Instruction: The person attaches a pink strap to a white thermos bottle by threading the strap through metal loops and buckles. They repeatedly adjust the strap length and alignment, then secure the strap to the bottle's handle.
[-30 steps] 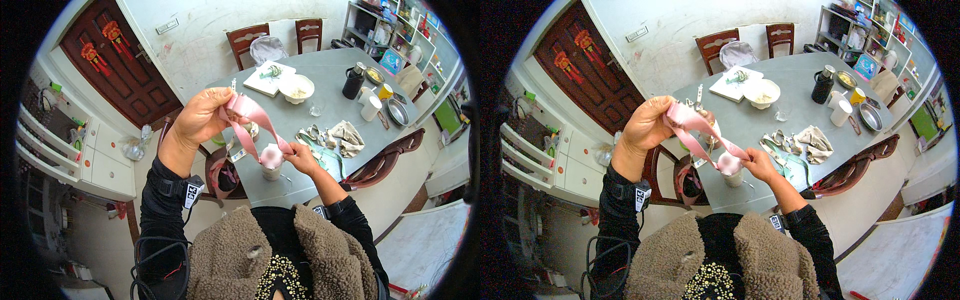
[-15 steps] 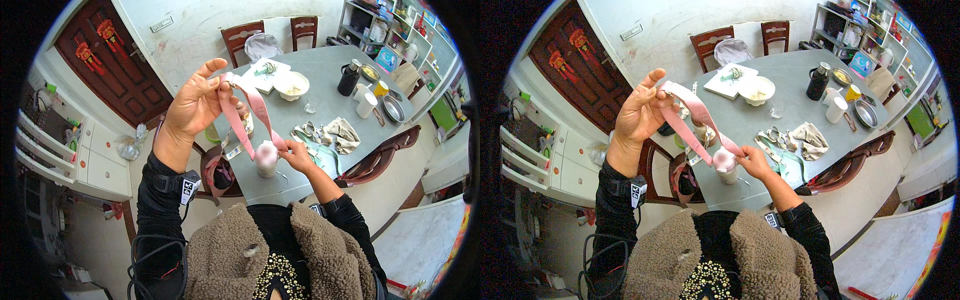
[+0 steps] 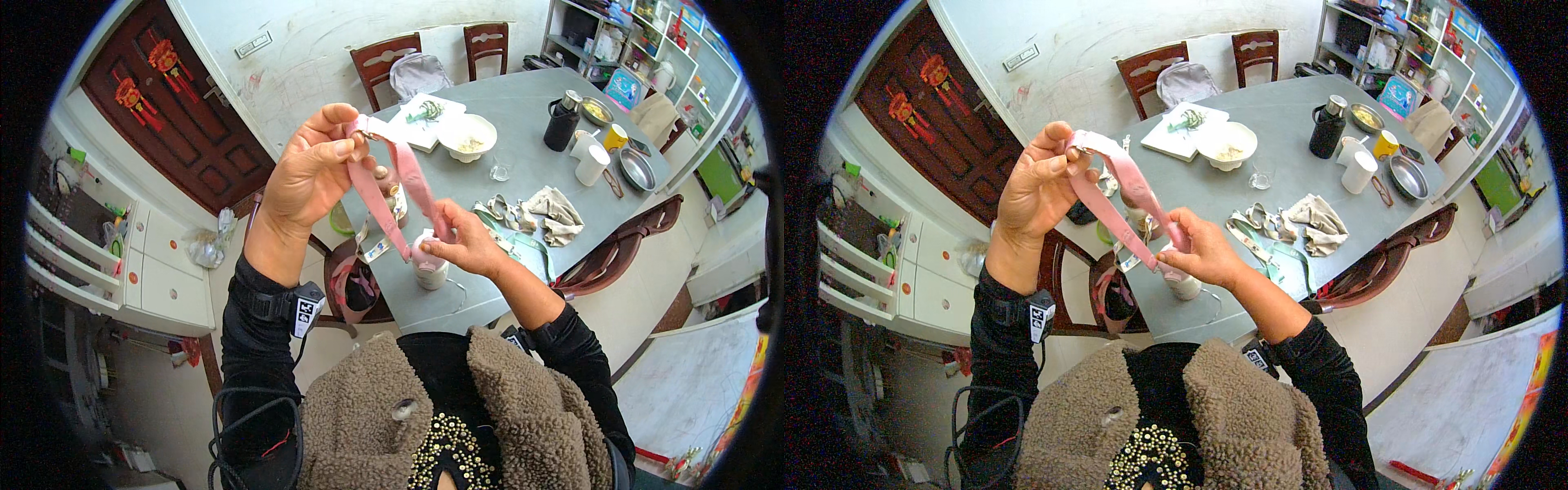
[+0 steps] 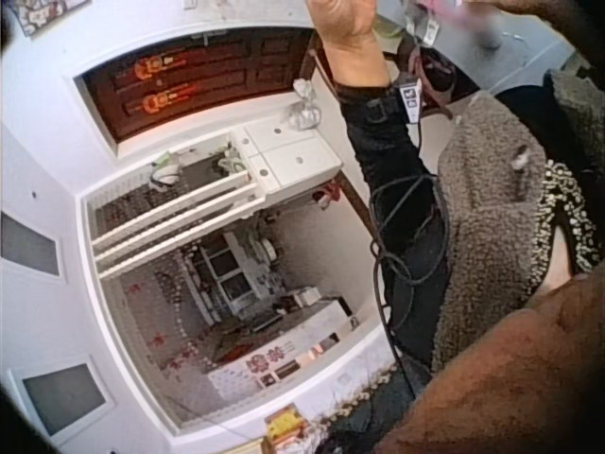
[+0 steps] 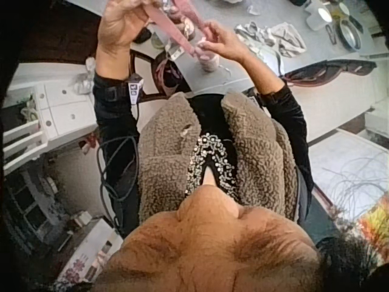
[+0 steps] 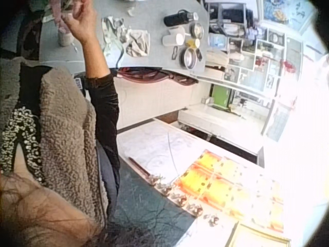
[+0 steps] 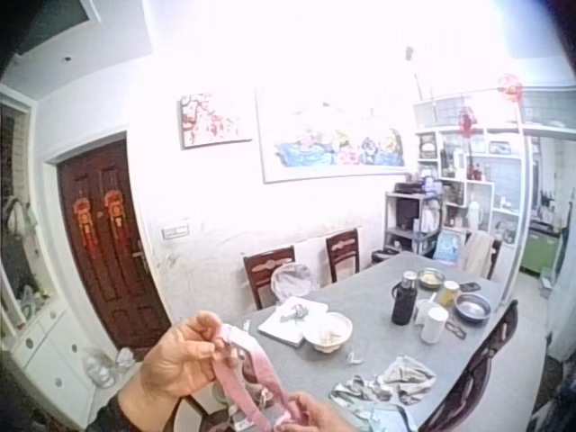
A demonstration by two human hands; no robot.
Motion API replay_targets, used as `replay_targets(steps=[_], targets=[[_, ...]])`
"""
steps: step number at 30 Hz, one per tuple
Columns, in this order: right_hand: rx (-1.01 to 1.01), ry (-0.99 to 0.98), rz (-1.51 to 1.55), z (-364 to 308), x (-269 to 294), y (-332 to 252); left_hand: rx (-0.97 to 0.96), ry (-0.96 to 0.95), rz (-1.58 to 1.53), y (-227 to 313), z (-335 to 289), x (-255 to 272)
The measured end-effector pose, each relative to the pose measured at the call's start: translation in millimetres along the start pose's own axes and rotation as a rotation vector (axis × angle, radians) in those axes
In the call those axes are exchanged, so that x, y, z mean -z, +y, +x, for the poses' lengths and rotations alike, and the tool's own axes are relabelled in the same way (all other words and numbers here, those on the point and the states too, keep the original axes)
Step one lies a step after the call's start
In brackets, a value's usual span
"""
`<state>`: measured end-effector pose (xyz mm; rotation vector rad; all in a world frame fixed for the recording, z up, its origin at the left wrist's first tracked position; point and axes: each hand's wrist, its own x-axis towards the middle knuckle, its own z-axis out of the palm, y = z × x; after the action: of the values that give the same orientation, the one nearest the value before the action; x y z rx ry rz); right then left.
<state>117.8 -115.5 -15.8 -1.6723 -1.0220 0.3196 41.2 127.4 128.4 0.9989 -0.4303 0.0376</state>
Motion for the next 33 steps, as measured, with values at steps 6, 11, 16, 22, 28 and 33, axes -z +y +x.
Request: replay_targets(steps=[6, 11, 16, 22, 28, 33], targets=[[-0.238, 0.114, 0.168, 0, 6, 36, -0.014, 0.080, 0.083, 0, -6, 5], [-0.259, 0.306, -0.237, -8, 13, 70, 0.022, 0.130, 0.127, -2, -8, 5], [-0.444, 0.267, 0.172, -18, 5, 84, 0.026, 0.164, 0.173, -7, -7, 3], [-0.557, 0.263, 0.443, -26, 9, 90, 0.052, 0.205, 0.307, -10, -7, 1], [-0.578, 0.261, 0.463, -28, 8, 89, 0.026, 0.259, 0.589, -11, -7, -13], [-0.555, 0.323, 0.537, -30, 6, 95, 0.138, 0.252, 1.008, -5, -12, -27]])
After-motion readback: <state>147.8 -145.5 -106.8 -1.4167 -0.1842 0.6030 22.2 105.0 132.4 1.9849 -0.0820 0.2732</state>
